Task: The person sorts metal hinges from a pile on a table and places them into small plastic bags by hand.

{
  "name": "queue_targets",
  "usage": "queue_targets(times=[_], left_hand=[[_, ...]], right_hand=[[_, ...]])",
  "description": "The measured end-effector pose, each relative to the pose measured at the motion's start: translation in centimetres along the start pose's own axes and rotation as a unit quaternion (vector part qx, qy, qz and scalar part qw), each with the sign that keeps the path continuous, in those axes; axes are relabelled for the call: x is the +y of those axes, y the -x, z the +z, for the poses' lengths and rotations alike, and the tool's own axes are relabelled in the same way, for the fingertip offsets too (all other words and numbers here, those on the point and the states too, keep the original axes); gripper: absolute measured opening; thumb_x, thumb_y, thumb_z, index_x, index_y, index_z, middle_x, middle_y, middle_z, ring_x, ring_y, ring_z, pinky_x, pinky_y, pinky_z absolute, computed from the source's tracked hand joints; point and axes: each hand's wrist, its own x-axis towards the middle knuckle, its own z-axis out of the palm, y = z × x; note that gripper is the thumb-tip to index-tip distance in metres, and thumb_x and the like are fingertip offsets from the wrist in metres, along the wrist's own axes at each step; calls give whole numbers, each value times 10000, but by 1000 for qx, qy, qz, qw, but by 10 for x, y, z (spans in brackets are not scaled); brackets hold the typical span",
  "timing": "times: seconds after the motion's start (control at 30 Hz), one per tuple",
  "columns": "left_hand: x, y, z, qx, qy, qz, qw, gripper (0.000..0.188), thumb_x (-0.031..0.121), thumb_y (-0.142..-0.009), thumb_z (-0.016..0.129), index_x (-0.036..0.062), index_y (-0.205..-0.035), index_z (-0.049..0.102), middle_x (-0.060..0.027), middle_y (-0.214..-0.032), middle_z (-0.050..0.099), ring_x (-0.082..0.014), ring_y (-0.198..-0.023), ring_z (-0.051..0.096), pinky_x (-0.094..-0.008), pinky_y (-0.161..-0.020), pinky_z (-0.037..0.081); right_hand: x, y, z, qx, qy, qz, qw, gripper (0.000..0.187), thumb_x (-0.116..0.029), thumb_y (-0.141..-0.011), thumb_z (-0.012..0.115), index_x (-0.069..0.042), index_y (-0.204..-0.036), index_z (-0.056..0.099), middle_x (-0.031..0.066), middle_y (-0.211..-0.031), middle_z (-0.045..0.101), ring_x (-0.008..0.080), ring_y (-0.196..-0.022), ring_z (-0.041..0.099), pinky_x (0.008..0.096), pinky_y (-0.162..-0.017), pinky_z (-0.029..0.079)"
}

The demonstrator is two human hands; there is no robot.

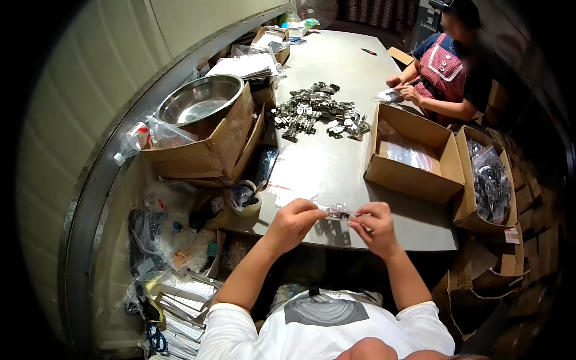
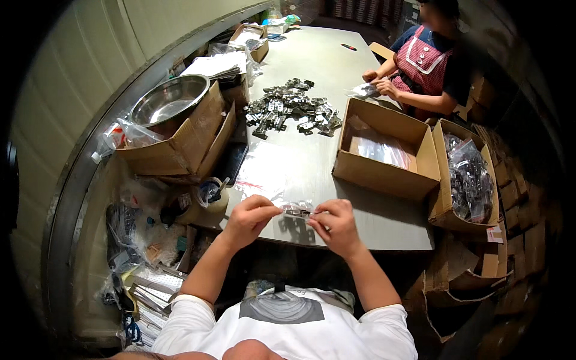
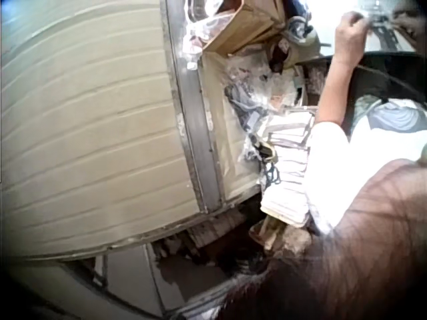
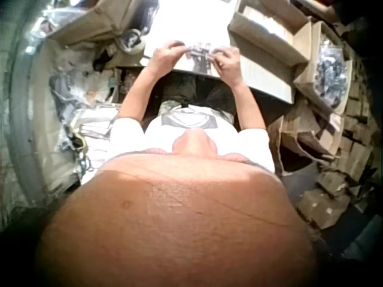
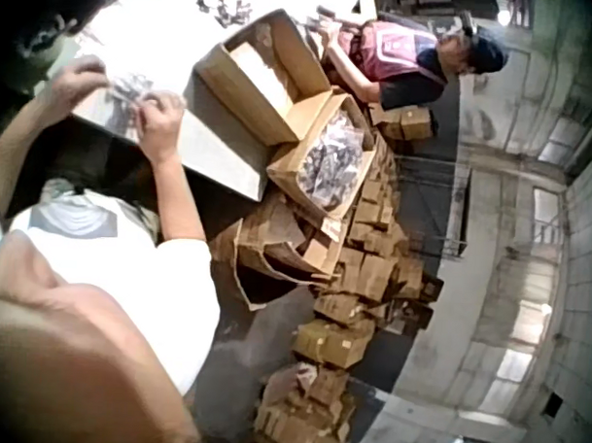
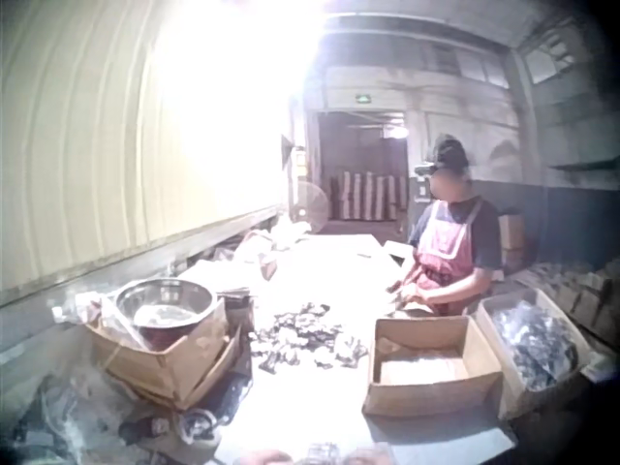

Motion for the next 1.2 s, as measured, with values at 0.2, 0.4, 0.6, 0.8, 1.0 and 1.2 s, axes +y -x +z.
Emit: queue_targets(times=[0.2, 0.4, 0.6, 0.8, 1.0, 1.2], left_hand=[[12, -8, 20, 61, 326, -124, 935, 312, -81, -779, 687, -9, -1065, 584, -95, -819, 665, -149, -728, 659, -270, -653, 526], [46, -20, 18, -9, 320, -127, 939, 372, -76, -808, 685, 59, -873, 344, -99, -808, 641, -76, -732, 573, -230, -679, 492], [51, -18, 20, -19, 308, -147, 940, 399, -60, -802, 695, 63, -841, 317, -114, -789, 651, -76, -718, 578, -232, -654, 492], [60, -21, 26, -25, 252, -124, 959, 402, -46, -797, 702, 64, -809, 315, -127, -780, 663, -86, -679, 593, -222, -610, 491], [61, -18, 39, -6, 226, -81, 971, 375, -31, -793, 716, 46, -824, 350, -131, -757, 671, -126, -622, 626, -246, -590, 515], [46, -8, 40, 98, 414, -152, 892, 449, -133, -797, 661, 96, -854, 280, -152, -843, 633, -112, -694, 588, -234, -610, 499]], right_hand=[[-31, -29, -36, -41, -115, 47, 991, 233, -75, -719, 786, -38, -900, 644, 79, -968, 638, 269, -863, 613, 334, -771, 480], [-46, -40, -45, -140, -143, -8, 980, 202, -9, -736, 733, -44, -889, 605, 106, -926, 636, 298, -822, 604, 384, -709, 478], [-56, -33, -48, -124, -85, -32, 988, 203, 19, -714, 683, -69, -866, 583, 66, -848, 611, 292, -779, 572, 390, -693, 421], [-59, -16, -46, -39, -2, -36, 999, 217, 5, -707, 687, -81, -885, 598, 46, -892, 621, 253, -824, 584, 381, -769, 396], [-55, 0, -53, -41, 15, -20, 999, 208, -2, -692, 691, -87, -858, 599, 45, -903, 611, 252, -859, 568, 377, -798, 382], [-38, 24, -83, -54, 40, 53, 996, 211, -5, -692, 683, -96, -867, 608, 37, -950, 610, 257, -928, 562, 383, -825, 385]])
